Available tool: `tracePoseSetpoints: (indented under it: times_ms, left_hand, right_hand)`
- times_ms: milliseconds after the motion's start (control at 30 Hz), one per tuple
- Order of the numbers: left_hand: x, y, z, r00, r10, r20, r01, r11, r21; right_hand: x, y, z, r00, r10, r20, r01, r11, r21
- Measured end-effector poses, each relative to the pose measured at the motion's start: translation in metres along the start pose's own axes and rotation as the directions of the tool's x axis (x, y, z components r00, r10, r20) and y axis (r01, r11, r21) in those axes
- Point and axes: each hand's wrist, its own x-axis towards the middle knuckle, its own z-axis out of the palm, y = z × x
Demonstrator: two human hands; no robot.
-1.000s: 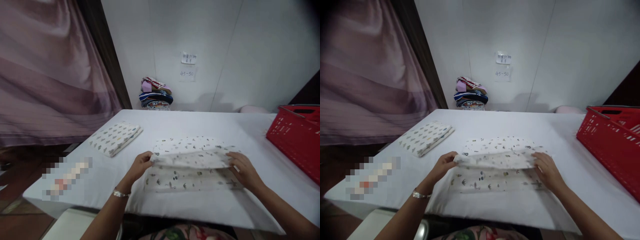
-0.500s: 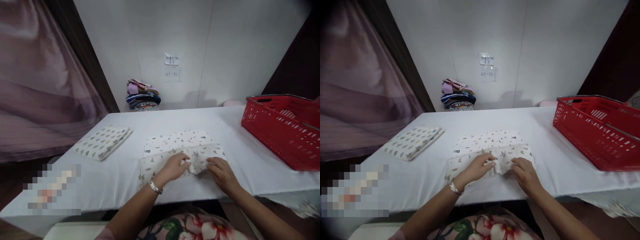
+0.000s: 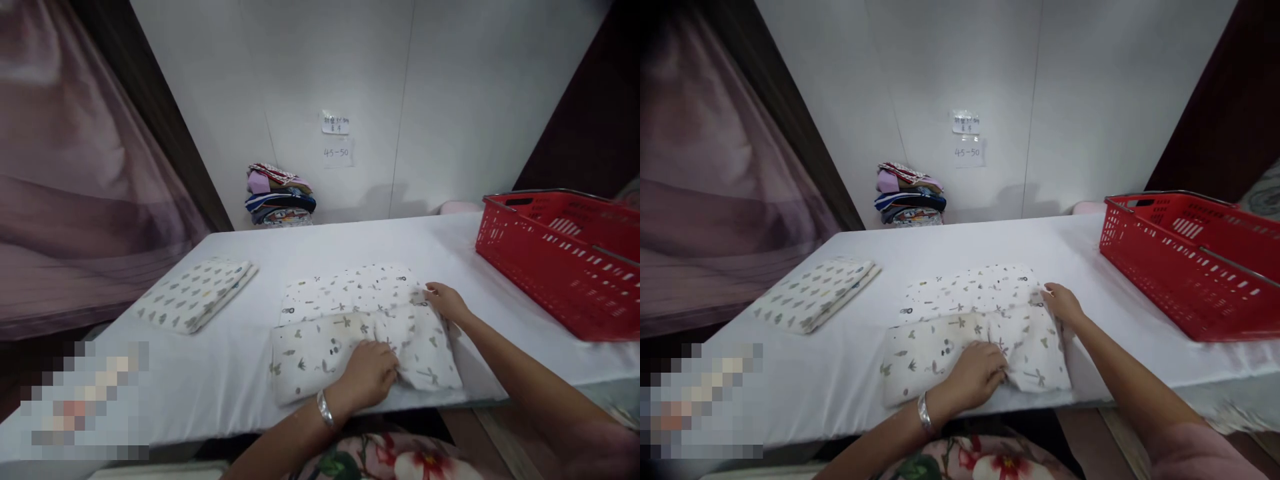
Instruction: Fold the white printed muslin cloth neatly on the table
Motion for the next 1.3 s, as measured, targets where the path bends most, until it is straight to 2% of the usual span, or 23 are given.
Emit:
tracePoseSetpoints:
  times_ms: [67,133,233,333,433,500,600,667,700,733,767,833,900,967,1000,1067,1133,1233,1300]
  left_hand:
    - [-0.004,0.001,0.003,0.997,0.047,0.056,-0.043,0.996,-0.074]
    - [-0.007,0.000,0.004,0.995,0.060,0.085,-0.042,0.980,-0.196]
    - [-0.008,-0.001,-0.002,1.000,0.008,0.025,0.002,0.923,-0.385]
    - [-0.003,-0.009,-0.012,0.989,-0.102,-0.107,0.034,0.862,-0.505]
    - [0.009,-0.022,-0.020,0.935,-0.297,-0.193,0.122,0.781,-0.613]
    - [0.019,-0.030,-0.023,0.868,-0.463,-0.181,0.184,0.638,-0.748]
    - [0.032,-0.034,-0.024,0.778,-0.624,-0.072,0.145,0.290,-0.946]
    - [0.037,-0.032,-0.024,0.766,-0.642,-0.015,0.077,0.114,-0.990]
    - [0.038,-0.030,-0.022,0.769,-0.640,-0.004,0.049,0.065,-0.997]
    - [0.039,-0.029,-0.020,0.768,-0.641,-0.003,0.025,0.034,-0.999]
    - [0.038,-0.027,-0.018,0.763,-0.646,-0.009,0.000,0.014,-1.000]
    - [0.036,-0.027,-0.012,0.746,-0.666,-0.019,-0.042,-0.019,-0.999]
    - [0.034,-0.029,-0.008,0.732,-0.682,-0.016,-0.067,-0.049,-0.997]
    - [0.032,-0.030,-0.006,0.734,-0.679,-0.007,-0.074,-0.069,-0.995]
    - [0.032,-0.031,-0.007,0.738,-0.675,-0.004,-0.072,-0.073,-0.995]
    - [0.032,-0.031,-0.009,0.734,-0.679,0.001,-0.059,-0.066,-0.996]
    - [0.033,-0.033,-0.012,0.709,-0.705,-0.005,-0.042,-0.036,-0.998]
    - [0.035,-0.037,-0.015,0.671,-0.741,-0.031,-0.009,0.034,-0.999]
    - [0.035,-0.039,-0.016,0.665,-0.746,-0.036,0.003,0.051,-0.999]
  right_hand:
    - [0.025,-0.002,0.005,0.996,0.059,0.070,-0.052,0.993,-0.104]
    - [0.044,-0.007,0.012,0.991,0.074,0.109,-0.060,0.990,-0.129]
    - [0.063,-0.018,0.021,0.988,0.072,0.133,-0.057,0.992,-0.114]
    - [0.063,-0.033,0.022,0.991,0.031,0.129,-0.023,0.998,-0.065]
    - [0.038,-0.056,0.017,0.989,-0.138,0.056,0.137,0.990,0.028]
    - [0.010,-0.074,0.014,0.943,-0.332,0.017,0.331,0.942,0.048]
    - [-0.037,-0.095,0.016,0.804,-0.584,0.116,0.592,0.804,-0.052]
    - [-0.061,-0.103,0.021,0.695,-0.686,0.212,0.713,0.695,-0.091]
    - [-0.069,-0.105,0.023,0.654,-0.715,0.245,0.750,0.655,-0.091]
    - [-0.075,-0.106,0.025,0.628,-0.733,0.262,0.770,0.633,-0.075]
    - [-0.078,-0.106,0.026,0.620,-0.738,0.264,0.772,0.634,-0.040]
    - [-0.078,-0.105,0.024,0.661,-0.706,0.253,0.712,0.697,0.084]
    - [-0.072,-0.106,0.020,0.744,-0.628,0.228,0.588,0.777,0.223]
    - [-0.065,-0.110,0.016,0.810,-0.555,0.189,0.490,0.818,0.302]
    - [-0.061,-0.113,0.015,0.824,-0.540,0.170,0.474,0.823,0.313]
    - [-0.056,-0.120,0.015,0.815,-0.555,0.169,0.490,0.815,0.310]
    - [-0.052,-0.126,0.018,0.790,-0.575,0.212,0.502,0.805,0.316]
    - [-0.046,-0.131,0.022,0.779,-0.562,0.280,0.446,0.809,0.383]
    - [-0.043,-0.132,0.024,0.784,-0.544,0.300,0.396,0.809,0.434]
